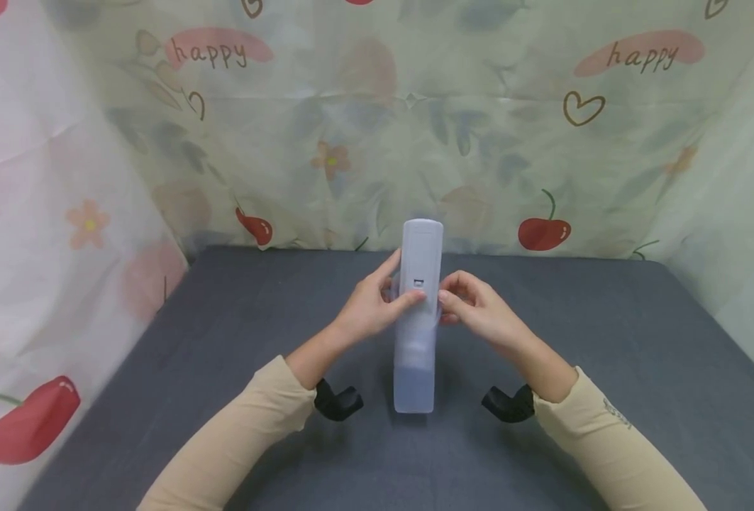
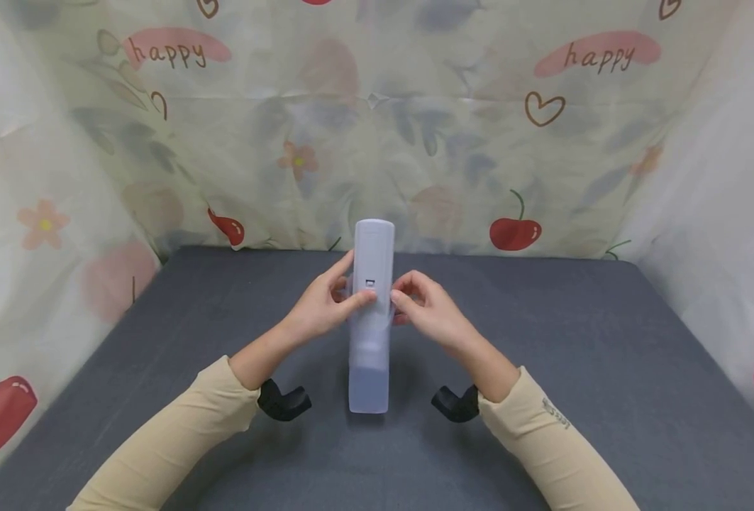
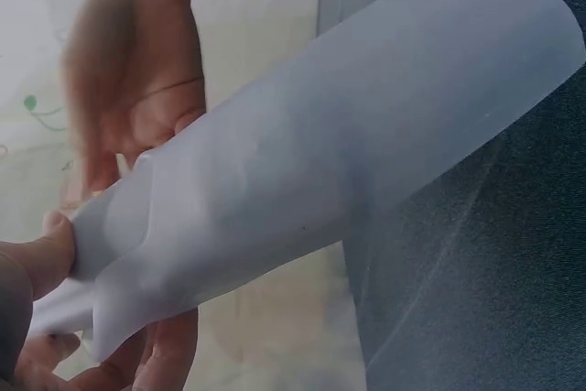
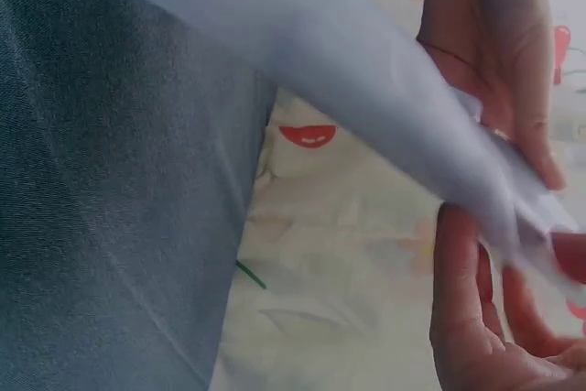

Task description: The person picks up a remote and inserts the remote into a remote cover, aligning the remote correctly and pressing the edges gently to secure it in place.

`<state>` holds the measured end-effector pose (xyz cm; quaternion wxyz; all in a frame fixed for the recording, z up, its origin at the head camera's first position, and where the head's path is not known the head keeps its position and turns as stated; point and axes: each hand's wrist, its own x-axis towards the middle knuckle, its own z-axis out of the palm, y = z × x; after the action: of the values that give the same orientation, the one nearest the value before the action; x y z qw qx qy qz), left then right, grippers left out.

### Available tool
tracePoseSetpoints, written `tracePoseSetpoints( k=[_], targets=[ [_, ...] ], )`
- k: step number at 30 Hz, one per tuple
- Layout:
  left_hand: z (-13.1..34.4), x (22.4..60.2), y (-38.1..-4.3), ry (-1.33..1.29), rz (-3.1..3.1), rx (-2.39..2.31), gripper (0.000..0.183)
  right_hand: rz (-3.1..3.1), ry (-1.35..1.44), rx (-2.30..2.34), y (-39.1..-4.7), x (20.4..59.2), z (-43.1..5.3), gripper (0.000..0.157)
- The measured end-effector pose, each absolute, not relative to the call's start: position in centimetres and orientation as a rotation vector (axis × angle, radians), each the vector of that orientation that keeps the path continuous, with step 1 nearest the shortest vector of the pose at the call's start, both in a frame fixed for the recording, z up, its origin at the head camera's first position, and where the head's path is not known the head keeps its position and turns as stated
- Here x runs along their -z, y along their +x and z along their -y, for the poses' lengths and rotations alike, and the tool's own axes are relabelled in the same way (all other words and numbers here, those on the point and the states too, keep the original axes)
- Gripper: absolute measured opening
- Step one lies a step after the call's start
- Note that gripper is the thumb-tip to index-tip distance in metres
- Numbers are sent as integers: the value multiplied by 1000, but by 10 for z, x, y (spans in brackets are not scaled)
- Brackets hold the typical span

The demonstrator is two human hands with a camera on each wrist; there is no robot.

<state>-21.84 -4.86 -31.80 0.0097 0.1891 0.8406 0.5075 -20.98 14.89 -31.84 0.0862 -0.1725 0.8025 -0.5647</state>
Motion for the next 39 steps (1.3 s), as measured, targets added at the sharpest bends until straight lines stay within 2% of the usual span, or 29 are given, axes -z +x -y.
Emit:
tracePoseSetpoints(
  k=[5, 12, 19, 23, 39],
  targets=[
    [47, 323, -219, 648, -2662, -1562, 75, -2434, -431, 1686, -209, 315, -144, 54],
    [44, 324, -219, 633, -2605, -1653, 77, -2488, -438, 1689, -213, 317, -147, 46],
    [54, 329, -222, 381, -2256, -1859, 37, -2524, -371, 1755, -217, 316, -154, 46],
    [57, 336, -224, 385, -2209, -1859, 26, -2506, -386, 1776, -217, 313, -156, 46],
    [47, 331, -219, 314, -2316, -1952, 15, -2441, -481, 1669, -220, 307, -158, 49]
  ],
)
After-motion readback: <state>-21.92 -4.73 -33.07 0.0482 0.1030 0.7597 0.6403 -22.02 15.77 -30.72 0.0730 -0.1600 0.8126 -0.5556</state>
